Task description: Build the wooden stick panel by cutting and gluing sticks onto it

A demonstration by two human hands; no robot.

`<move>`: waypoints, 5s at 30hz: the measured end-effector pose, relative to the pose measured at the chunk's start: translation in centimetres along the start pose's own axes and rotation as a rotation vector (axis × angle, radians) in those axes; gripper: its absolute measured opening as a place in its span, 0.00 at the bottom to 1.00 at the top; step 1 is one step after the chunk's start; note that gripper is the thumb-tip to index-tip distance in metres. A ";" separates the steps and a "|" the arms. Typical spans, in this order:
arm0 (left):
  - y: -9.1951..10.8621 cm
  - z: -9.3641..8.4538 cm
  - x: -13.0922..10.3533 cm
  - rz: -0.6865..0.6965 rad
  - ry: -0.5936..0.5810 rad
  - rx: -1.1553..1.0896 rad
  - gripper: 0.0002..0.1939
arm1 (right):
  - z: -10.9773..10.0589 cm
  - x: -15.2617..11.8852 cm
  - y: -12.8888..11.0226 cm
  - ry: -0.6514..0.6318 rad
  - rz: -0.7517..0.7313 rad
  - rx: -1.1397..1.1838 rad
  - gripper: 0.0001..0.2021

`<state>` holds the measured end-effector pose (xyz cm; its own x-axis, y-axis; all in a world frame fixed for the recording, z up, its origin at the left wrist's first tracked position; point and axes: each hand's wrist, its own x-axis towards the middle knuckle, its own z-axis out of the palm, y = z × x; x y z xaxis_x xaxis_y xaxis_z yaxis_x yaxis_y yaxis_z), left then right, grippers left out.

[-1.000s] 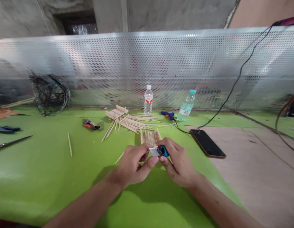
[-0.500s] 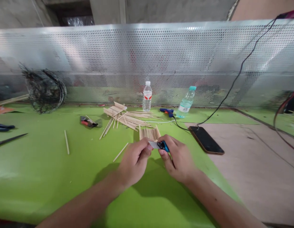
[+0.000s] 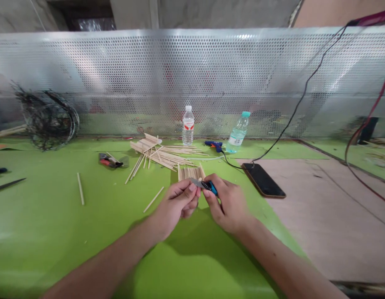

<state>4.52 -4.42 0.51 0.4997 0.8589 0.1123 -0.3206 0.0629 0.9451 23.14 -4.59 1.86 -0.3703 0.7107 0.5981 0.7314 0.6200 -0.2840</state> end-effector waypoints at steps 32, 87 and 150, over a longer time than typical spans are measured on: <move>0.7 0.3 -0.2 0.237 0.223 0.312 0.15 | 0.0 -0.1 -0.4 -0.051 0.064 -0.045 0.15; 0.8 0.4 0.6 0.441 0.468 0.220 0.17 | -0.8 1.4 1.2 -0.010 0.182 -0.241 0.21; 0.2 1.0 0.2 0.315 0.370 0.407 0.15 | 0.6 0.7 -1.0 -0.168 0.174 -0.244 0.14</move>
<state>5.36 -4.69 1.00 0.0971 0.9282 0.3592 -0.0390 -0.3571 0.9333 21.77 -4.56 2.06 -0.3026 0.8560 0.4191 0.8998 0.4016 -0.1706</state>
